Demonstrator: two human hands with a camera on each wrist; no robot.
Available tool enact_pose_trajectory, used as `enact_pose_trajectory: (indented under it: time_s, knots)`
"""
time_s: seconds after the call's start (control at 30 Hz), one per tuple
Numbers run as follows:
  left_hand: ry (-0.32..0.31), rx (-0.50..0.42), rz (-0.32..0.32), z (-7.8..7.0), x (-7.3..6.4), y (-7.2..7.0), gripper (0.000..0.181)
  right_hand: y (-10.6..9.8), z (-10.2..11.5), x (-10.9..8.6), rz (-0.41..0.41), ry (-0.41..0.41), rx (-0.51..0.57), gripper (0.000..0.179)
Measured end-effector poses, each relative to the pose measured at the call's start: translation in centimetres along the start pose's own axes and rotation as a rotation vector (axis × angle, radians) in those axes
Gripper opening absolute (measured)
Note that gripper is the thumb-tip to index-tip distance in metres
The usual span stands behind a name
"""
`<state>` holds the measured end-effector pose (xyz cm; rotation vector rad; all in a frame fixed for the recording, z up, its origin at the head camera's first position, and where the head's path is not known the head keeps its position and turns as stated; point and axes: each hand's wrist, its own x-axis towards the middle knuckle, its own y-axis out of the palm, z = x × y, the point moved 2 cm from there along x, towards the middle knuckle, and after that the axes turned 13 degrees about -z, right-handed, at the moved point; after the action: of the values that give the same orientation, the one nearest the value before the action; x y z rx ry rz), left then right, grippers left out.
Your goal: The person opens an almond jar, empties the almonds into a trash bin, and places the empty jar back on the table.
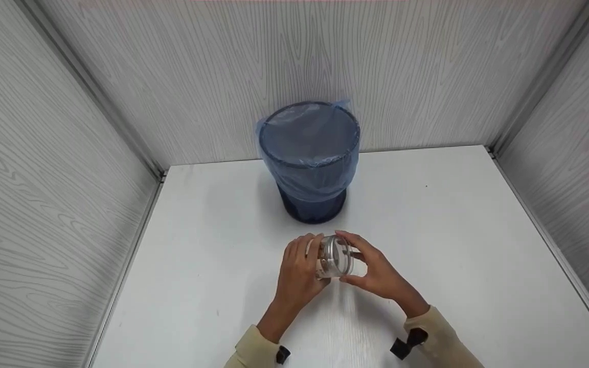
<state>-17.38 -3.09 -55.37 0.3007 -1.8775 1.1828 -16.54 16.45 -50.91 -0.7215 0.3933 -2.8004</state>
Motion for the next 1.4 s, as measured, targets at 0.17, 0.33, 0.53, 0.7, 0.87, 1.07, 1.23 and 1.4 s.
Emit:
enact_pose_trajectory:
  time_s: [0.17, 0.33, 0.53, 0.7, 0.87, 1.07, 1.23, 1.4]
  knots:
    - [-0.001, 0.0, 0.005, 0.0, 0.0, 0.0, 0.088, 0.0, 0.0, 0.1, 0.009, -0.025, -0.008, 0.092]
    - [-0.004, -0.007, 0.002, 0.0, 0.0, 0.0, 0.088, 0.2, -1.9, -0.2, 0.003, -0.048, -0.028, 0.098]
    - [0.0, 0.0, -0.016, 0.0, 0.1, 0.1, 0.091, 0.1, -3.5, -0.6, -0.008, -0.016, -0.056, 0.107]
    - [0.0, 0.013, -0.028, 0.0, 0.2, 0.1, 0.089, 0.2, -3.2, -1.0, -0.07, 0.036, -0.038, 0.104]
    - [-0.001, 0.018, -0.031, 0.2, 0.2, 0.1, 0.088, 0.7, -2.9, -2.0, -0.157, 0.115, -0.016, 0.098]
    - [-0.008, 0.014, -0.026, 0.2, 0.0, 0.1, 0.087, 1.8, -3.0, -3.0, -0.206, 0.23, 0.028, 0.094]
    - [-0.01, 0.015, -0.017, 0.1, -0.1, 0.1, 0.087, 2.3, -3.1, -3.1, -0.219, 0.263, 0.009, 0.094]
    - [0.001, 0.019, -0.033, 0.0, 0.0, 0.0, 0.089, 2.3, -3.2, -2.8, -0.247, 0.266, -0.011, 0.093]
